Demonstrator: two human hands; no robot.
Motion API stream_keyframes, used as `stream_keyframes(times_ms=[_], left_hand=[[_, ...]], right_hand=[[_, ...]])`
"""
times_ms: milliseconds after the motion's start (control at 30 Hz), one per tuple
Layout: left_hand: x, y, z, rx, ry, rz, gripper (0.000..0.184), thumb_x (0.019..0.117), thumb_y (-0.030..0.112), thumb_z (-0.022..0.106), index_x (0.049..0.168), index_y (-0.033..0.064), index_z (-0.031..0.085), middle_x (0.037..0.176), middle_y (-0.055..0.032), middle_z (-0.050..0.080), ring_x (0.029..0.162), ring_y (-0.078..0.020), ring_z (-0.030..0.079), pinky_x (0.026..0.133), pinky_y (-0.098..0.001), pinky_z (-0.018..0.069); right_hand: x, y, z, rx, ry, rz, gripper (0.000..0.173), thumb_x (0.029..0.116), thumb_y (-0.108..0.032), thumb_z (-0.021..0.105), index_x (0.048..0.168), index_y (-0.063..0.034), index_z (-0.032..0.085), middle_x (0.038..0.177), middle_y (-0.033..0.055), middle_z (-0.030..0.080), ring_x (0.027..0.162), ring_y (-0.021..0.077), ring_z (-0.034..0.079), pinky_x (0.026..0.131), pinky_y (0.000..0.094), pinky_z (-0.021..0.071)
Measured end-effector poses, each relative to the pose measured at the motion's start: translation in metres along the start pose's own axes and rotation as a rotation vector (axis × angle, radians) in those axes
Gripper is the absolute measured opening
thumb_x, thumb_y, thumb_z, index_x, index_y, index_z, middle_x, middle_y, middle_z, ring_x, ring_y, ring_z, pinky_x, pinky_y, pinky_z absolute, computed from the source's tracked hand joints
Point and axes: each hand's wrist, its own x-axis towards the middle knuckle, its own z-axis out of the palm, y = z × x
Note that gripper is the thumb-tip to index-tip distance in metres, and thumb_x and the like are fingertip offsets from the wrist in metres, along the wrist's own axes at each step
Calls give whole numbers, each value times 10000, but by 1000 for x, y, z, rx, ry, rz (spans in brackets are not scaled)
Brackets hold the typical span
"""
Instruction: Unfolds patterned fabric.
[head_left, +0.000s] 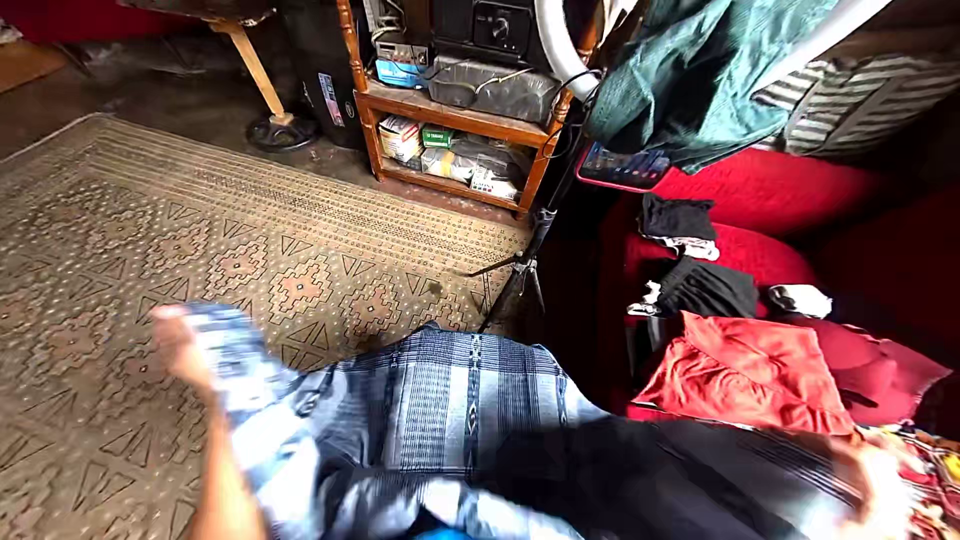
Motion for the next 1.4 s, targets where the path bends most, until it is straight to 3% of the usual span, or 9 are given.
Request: stream_keyframes(times_ms=[67, 133, 233, 333, 400, 467, 633, 1167, 1400], left_hand=[[-54, -83, 16, 14, -353, -78, 301, 1105, 182, 347, 1060, 22, 598, 762, 48, 630, 654, -26, 605, 606, -225, 545], [-139, -113, 64, 169, -563, -321, 220, 1045, 138, 450, 982, 13, 620, 697, 42, 605, 604, -25, 574, 585, -219, 524], [-217, -155, 67, 450, -923, -399, 297, 1052, 148, 496, 1157, -81, 655, 1061, -129, 692, 1016, -117, 648, 971, -297, 513], [-221, -218, 35, 626, -904, -466, 353, 1074, 160, 469, 1229, -110, 636, 1211, -245, 672, 1180, -270, 632, 1080, -424, 459], [-220, -233, 30, 638, -881, -449, 366, 1089, 126, 424, 1290, -122, 603, 1285, -268, 644, 1256, -292, 602, 1132, -416, 418], [-227, -240, 31, 618, -839, -403, 352, 1086, 101, 410, 1283, -118, 604, 1279, -256, 648, 1255, -273, 599, 1134, -396, 416], [-240, -237, 35, 538, -699, -450, 403, 1076, 68, 373, 1407, -131, 488, 1419, -265, 548, 1363, -249, 501, 1185, -354, 335], [-243, -238, 31, 514, -668, -398, 401, 1080, 113, 377, 1381, -106, 525, 1369, -224, 595, 1321, -201, 535, 1161, -321, 367], [-243, -227, 36, 555, -676, -382, 387, 1067, 72, 392, 1373, -130, 517, 1358, -256, 593, 1318, -239, 537, 1164, -344, 359]], right_hand=[[-26, 26, 86, 52, -193, 197, 162, 1016, -78, 546, 1022, 19, 675, 1016, -13, 693, 994, 33, 635, 924, 238, 526], [-56, 41, 159, 277, -447, 474, 123, 973, -124, 529, 1043, -102, 628, 974, -112, 661, 922, -34, 611, 838, 202, 528], [-118, 70, 217, 481, -404, 828, 204, 965, -7, 459, 1018, -9, 657, 825, -65, 679, 752, -8, 627, 739, 208, 539], [-147, 101, 220, 452, -334, 1103, 257, 1066, -80, 385, 1199, 28, 577, 920, 7, 681, 830, 39, 644, 802, 247, 547], [-155, 102, 227, 344, -460, 1008, 193, 1015, -40, 492, 1114, 47, 633, 924, 34, 682, 848, 54, 643, 817, 259, 546], [-163, 102, 236, 217, -488, 924, 132, 989, -64, 561, 1022, 13, 664, 813, 15, 664, 753, 53, 631, 742, 265, 545], [-170, 103, 251, -27, -557, 838, 166, 978, -157, 604, 1014, -16, 684, 716, 19, 629, 656, 95, 598, 669, 324, 516], [-174, 100, 250, 23, -516, 825, 127, 952, -151, 628, 980, -39, 682, 682, -24, 599, 615, 56, 565, 633, 278, 492], [-171, 100, 250, 8, -533, 834, 153, 957, -172, 619, 985, -38, 687, 685, -23, 597, 615, 59, 560, 636, 287, 491]])
